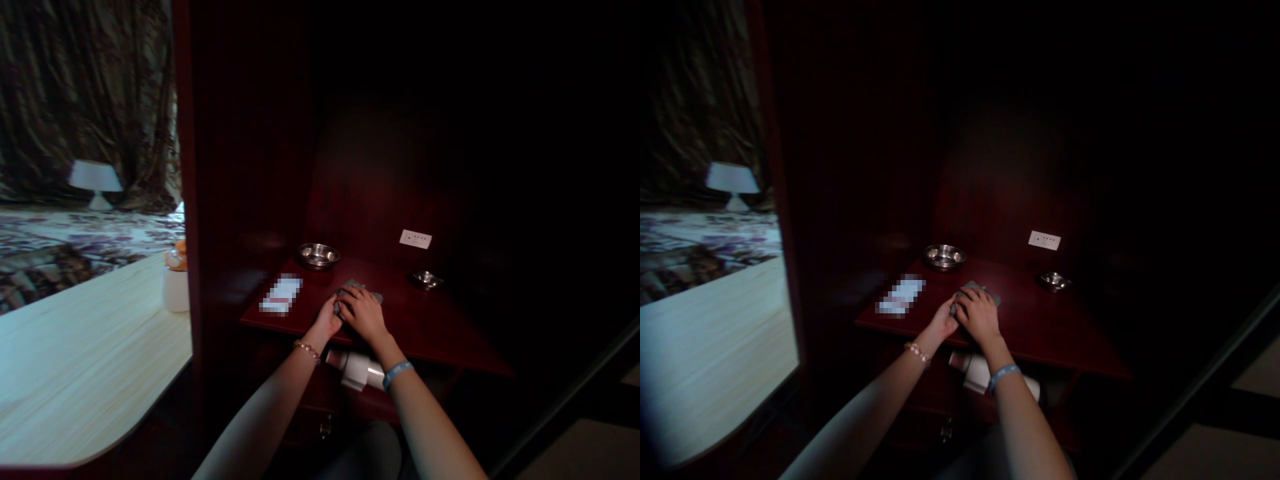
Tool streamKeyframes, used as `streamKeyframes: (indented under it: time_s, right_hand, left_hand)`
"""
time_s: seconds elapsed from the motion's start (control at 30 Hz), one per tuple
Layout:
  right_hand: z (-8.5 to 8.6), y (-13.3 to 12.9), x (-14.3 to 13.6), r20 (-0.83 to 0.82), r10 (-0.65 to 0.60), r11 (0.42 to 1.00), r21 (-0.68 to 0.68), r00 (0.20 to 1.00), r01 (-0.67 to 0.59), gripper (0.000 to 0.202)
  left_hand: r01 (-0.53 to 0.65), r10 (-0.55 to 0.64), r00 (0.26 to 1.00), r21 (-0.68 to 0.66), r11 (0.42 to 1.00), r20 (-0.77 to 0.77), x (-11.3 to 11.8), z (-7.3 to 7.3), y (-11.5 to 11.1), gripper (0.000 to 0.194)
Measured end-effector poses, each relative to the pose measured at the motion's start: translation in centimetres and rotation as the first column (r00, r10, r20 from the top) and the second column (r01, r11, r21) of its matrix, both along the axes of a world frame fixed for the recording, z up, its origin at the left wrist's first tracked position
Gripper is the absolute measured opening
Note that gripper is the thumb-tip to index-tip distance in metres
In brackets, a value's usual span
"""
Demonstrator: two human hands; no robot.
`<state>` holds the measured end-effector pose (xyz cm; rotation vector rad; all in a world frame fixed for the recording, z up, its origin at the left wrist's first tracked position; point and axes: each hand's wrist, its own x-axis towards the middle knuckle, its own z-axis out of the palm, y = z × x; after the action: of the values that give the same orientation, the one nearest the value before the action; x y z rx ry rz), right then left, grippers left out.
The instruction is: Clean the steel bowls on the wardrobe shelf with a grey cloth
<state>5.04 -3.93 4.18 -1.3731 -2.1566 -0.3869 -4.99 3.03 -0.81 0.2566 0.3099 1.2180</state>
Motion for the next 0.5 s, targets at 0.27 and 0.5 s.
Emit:
streamKeyframes:
  time_s: [0.27,0.5]
  right_hand:
    - [1.9,1.0,-1.0,0.038,-0.17,0.98,-0.101,0.985,0.173,0.029]
    - [3.0,1.4,-2.2,0.038,-0.367,0.911,-0.189,0.929,0.368,0.034]
  left_hand:
    - [-0.043,0.043,0.999,-0.009,0.999,0.003,0.4,0.1,-0.2,0.016]
    - [-0.034,0.035,0.999,-0.07,0.997,0.005,0.7,-0.1,-0.2,0.018]
